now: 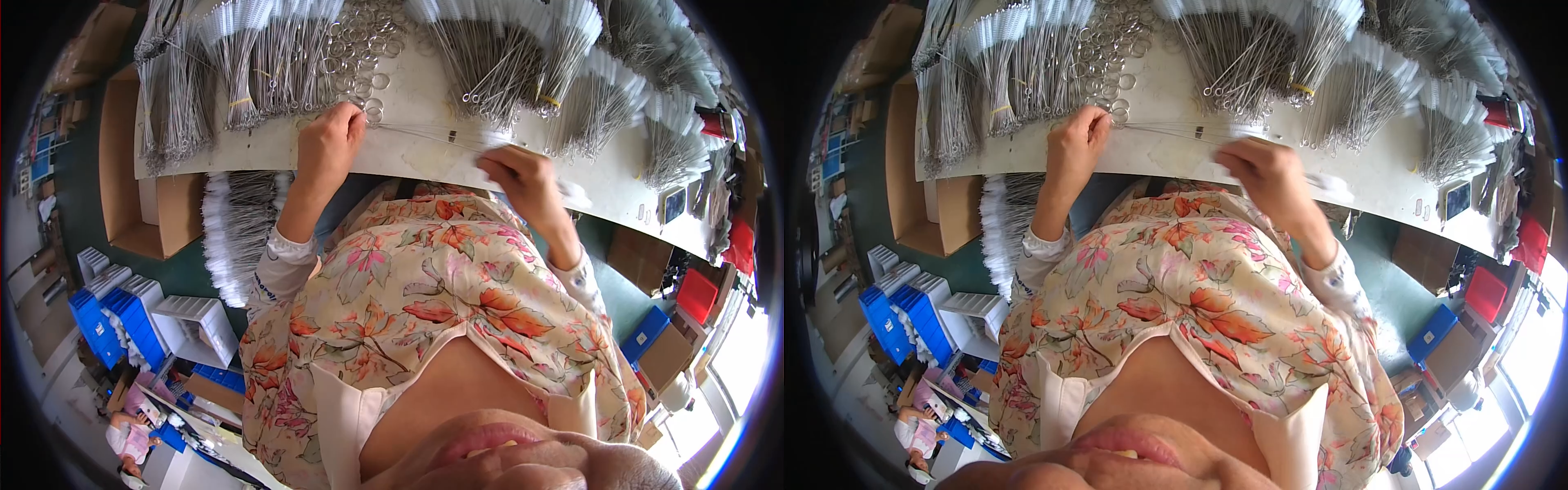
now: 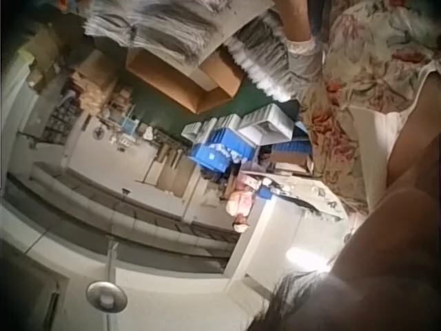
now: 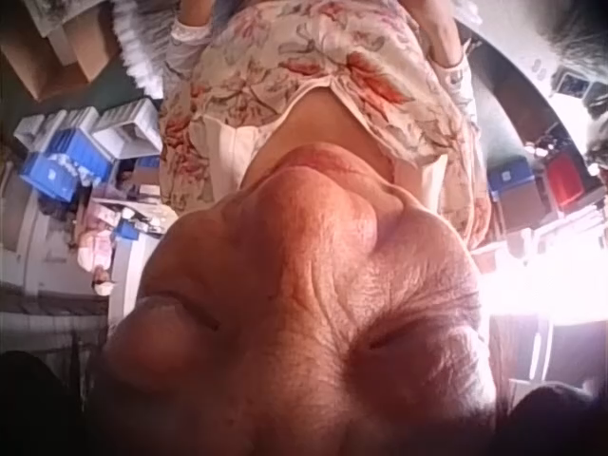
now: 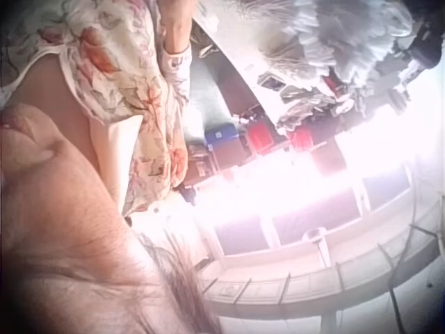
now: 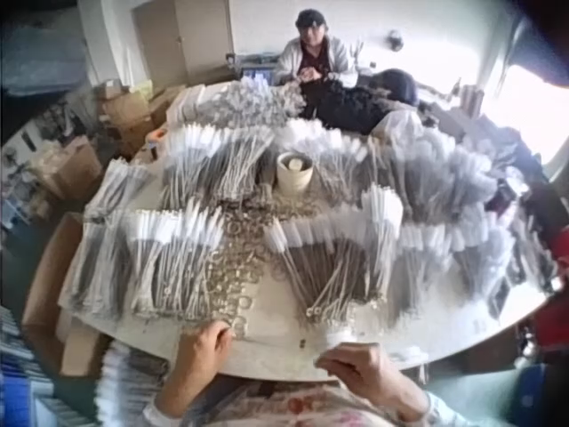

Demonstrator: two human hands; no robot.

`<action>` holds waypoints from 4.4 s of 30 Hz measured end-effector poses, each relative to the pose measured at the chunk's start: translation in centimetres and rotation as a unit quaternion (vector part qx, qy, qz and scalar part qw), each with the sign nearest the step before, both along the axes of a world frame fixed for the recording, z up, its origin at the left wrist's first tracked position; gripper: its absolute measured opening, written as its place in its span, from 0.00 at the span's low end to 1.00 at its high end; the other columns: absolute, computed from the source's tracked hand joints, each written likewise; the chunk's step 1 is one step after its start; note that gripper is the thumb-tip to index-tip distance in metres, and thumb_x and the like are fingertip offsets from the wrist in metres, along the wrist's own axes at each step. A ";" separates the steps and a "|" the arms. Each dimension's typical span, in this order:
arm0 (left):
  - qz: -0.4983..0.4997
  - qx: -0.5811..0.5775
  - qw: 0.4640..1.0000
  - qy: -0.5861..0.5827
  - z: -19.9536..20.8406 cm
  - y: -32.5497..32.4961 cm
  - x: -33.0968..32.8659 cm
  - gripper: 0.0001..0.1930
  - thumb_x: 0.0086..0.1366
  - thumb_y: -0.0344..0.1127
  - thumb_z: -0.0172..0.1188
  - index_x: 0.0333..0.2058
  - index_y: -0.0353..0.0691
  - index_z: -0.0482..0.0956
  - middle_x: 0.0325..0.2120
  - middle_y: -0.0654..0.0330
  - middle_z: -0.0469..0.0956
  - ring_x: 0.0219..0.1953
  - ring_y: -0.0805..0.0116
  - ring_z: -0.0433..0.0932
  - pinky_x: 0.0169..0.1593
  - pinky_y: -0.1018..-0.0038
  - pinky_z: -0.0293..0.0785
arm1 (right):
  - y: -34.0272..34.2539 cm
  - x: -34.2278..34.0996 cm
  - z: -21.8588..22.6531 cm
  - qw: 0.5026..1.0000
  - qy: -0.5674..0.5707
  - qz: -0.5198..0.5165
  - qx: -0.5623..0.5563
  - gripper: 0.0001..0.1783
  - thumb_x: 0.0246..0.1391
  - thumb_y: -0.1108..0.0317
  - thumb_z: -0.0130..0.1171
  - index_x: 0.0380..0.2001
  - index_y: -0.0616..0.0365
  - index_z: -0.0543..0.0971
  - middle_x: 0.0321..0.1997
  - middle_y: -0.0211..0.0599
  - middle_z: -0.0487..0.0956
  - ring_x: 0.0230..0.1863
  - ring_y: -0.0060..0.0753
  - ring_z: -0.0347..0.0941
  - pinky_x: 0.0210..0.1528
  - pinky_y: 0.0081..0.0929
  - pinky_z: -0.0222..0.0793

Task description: The person is assembling white bottle brushes by attaching metal rings to the handles and organizing them into cardboard boxes.

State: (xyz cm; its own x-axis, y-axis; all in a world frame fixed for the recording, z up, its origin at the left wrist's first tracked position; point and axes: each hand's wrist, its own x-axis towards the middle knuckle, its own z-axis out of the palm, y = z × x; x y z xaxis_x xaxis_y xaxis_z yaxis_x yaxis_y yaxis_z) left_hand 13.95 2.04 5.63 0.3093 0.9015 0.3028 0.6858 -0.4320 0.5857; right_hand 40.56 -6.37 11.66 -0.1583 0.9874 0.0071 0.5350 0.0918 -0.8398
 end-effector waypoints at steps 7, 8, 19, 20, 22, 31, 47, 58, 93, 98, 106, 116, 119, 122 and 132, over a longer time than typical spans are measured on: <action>-0.008 -0.083 0.996 0.027 2.9 0.4 1.0 0.06 0.56 0.32 0.58 0.28 0.38 0.71 0.19 0.55 0.76 0.20 0.58 0.76 0.25 0.69 0.71 | 4.8 -7.5 -0.4 0.977 -0.092 0.116 0.156 0.04 0.44 0.72 0.60 0.26 0.58 0.78 0.36 0.31 0.76 0.27 0.35 0.74 0.28 0.27 0.71; -0.003 -0.082 0.996 0.025 2.6 0.3 1.1 0.06 0.56 0.32 0.58 0.28 0.38 0.71 0.19 0.55 0.76 0.20 0.58 0.76 0.25 0.69 0.71 | 4.8 -7.6 -0.7 0.973 -0.104 0.125 0.162 0.04 0.44 0.71 0.60 0.26 0.57 0.78 0.37 0.29 0.76 0.27 0.34 0.75 0.27 0.27 0.72; -0.084 -0.230 0.902 -0.355 7.3 1.5 0.2 0.10 0.61 0.25 0.53 0.41 0.32 0.74 0.39 0.52 0.75 0.36 0.75 0.76 0.37 0.77 0.79 | 6.0 -7.5 0.9 0.991 0.000 0.089 0.101 0.05 0.47 0.69 0.58 0.26 0.60 0.77 0.26 0.38 0.76 0.25 0.41 0.74 0.26 0.32 0.69; -0.129 -0.208 0.913 -0.327 7.4 1.8 -0.4 0.09 0.60 0.24 0.53 0.40 0.33 0.75 0.37 0.54 0.76 0.33 0.76 0.76 0.36 0.79 0.78 | 6.0 -7.5 1.4 0.990 0.046 0.106 0.076 0.05 0.47 0.70 0.59 0.26 0.61 0.77 0.24 0.39 0.76 0.24 0.40 0.74 0.26 0.30 0.69; -0.186 -0.182 0.917 -0.303 8.6 1.9 -0.8 0.08 0.60 0.22 0.52 0.36 0.34 0.78 0.37 0.57 0.75 0.32 0.77 0.76 0.35 0.81 0.77 | 6.0 -7.4 2.6 0.988 0.087 0.122 0.042 0.06 0.47 0.71 0.59 0.27 0.62 0.78 0.24 0.38 0.77 0.24 0.35 0.74 0.27 0.28 0.68; -0.222 -0.174 0.903 -0.325 10.5 1.2 -1.9 0.11 0.54 0.16 0.51 0.34 0.35 0.78 0.39 0.52 0.75 0.35 0.64 0.80 0.32 0.83 0.76 | 6.1 -7.5 4.1 0.944 0.237 0.147 -0.174 0.08 0.53 0.68 0.57 0.30 0.63 0.78 0.23 0.27 0.76 0.24 0.13 0.66 0.25 0.16 0.63; -0.134 0.065 0.934 -0.324 12.5 -0.5 2.1 0.16 0.47 0.15 0.60 0.38 0.30 0.77 0.35 0.54 0.78 0.33 0.69 0.80 0.37 0.78 0.78 | 7.3 -6.9 7.0 0.866 0.449 0.056 -0.214 0.12 0.51 0.60 0.60 0.29 0.58 0.79 0.17 0.25 0.72 0.16 0.12 0.62 0.16 0.10 0.51; -0.145 0.034 0.951 -0.272 14.1 0.5 0.7 0.14 0.48 0.15 0.59 0.36 0.30 0.78 0.33 0.55 0.79 0.33 0.72 0.79 0.36 0.80 0.79 | 8.5 -6.4 8.2 0.919 0.333 0.149 -0.150 0.08 0.49 0.67 0.62 0.29 0.60 0.79 0.22 0.25 0.75 0.19 0.12 0.65 0.20 0.12 0.61; -0.139 -0.347 0.786 -0.492 14.3 0.2 -2.6 0.07 0.64 0.30 0.50 0.38 0.38 0.75 0.22 0.64 0.74 0.17 0.84 0.64 0.20 0.85 0.61 | 8.2 -8.4 6.8 0.876 0.422 0.177 -0.153 0.09 0.53 0.70 0.57 0.37 0.63 0.76 0.24 0.27 0.74 0.20 0.12 0.63 0.21 0.11 0.58; -0.049 -0.175 0.965 -0.190 16.8 -2.2 -2.3 0.07 0.64 0.31 0.51 0.37 0.38 0.76 0.22 0.63 0.75 0.19 0.84 0.67 0.23 0.86 0.64 | 8.2 -8.8 6.8 0.887 0.393 0.190 -0.152 0.09 0.53 0.71 0.57 0.36 0.63 0.76 0.24 0.27 0.74 0.20 0.13 0.64 0.21 0.12 0.59; -0.077 -0.142 0.778 -0.608 13.3 -2.3 -2.1 0.10 0.66 0.33 0.44 0.35 0.34 0.73 0.36 0.54 0.76 0.35 0.66 0.76 0.47 0.65 0.72 | 7.6 -13.7 4.8 0.893 0.409 0.187 -0.010 0.07 0.49 0.72 0.61 0.33 0.62 0.78 0.26 0.28 0.76 0.25 0.16 0.70 0.28 0.14 0.66; 0.060 0.031 0.865 -0.497 14.2 -5.6 -3.5 0.09 0.64 0.34 0.52 0.33 0.34 0.74 0.24 0.62 0.75 0.20 0.79 0.70 0.25 0.78 0.68 | 7.2 -17.3 8.3 0.898 0.261 0.209 0.285 0.10 0.42 0.76 0.65 0.31 0.64 0.78 0.28 0.32 0.76 0.27 0.19 0.69 0.29 0.14 0.64; 0.029 0.125 0.955 -0.269 12.4 -6.3 -6.6 0.10 0.61 0.36 0.55 0.34 0.34 0.74 0.26 0.60 0.76 0.25 0.69 0.73 0.29 0.72 0.70 | 6.8 -17.8 7.3 0.932 0.321 0.166 0.041 0.02 0.48 0.79 0.54 0.25 0.62 0.76 0.23 0.24 0.71 0.24 0.14 0.61 0.30 0.13 0.60; -0.014 0.032 0.997 -0.070 9.3 -9.0 -8.7 0.11 0.57 0.39 0.57 0.34 0.36 0.74 0.26 0.58 0.72 0.29 0.58 0.74 0.31 0.67 0.71 | 9.2 -16.6 3.9 0.876 0.251 0.343 -0.228 0.06 0.48 0.72 0.52 0.25 0.63 0.75 0.22 0.24 0.70 0.24 0.14 0.59 0.32 0.13 0.58; 0.103 -0.405 0.843 0.338 -14.3 -25.7 -29.1 0.05 0.53 0.34 0.55 0.24 0.40 0.77 0.23 0.56 0.77 0.33 0.57 0.78 0.34 0.62 0.71 | 6.6 -18.6 -4.5 0.935 0.000 0.318 -0.156 0.06 0.51 0.71 0.58 0.30 0.63 0.77 0.21 0.25 0.73 0.21 0.12 0.64 0.23 0.12 0.61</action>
State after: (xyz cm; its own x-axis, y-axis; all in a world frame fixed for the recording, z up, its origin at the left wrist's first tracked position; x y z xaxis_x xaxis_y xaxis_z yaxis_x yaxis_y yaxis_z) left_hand -15.17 -23.64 -8.65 -0.0234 0.7836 -0.6208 0.9929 0.0906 0.0769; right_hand 22.00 0.27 7.18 -0.7143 0.6471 -0.2665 0.4559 0.1413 -0.8787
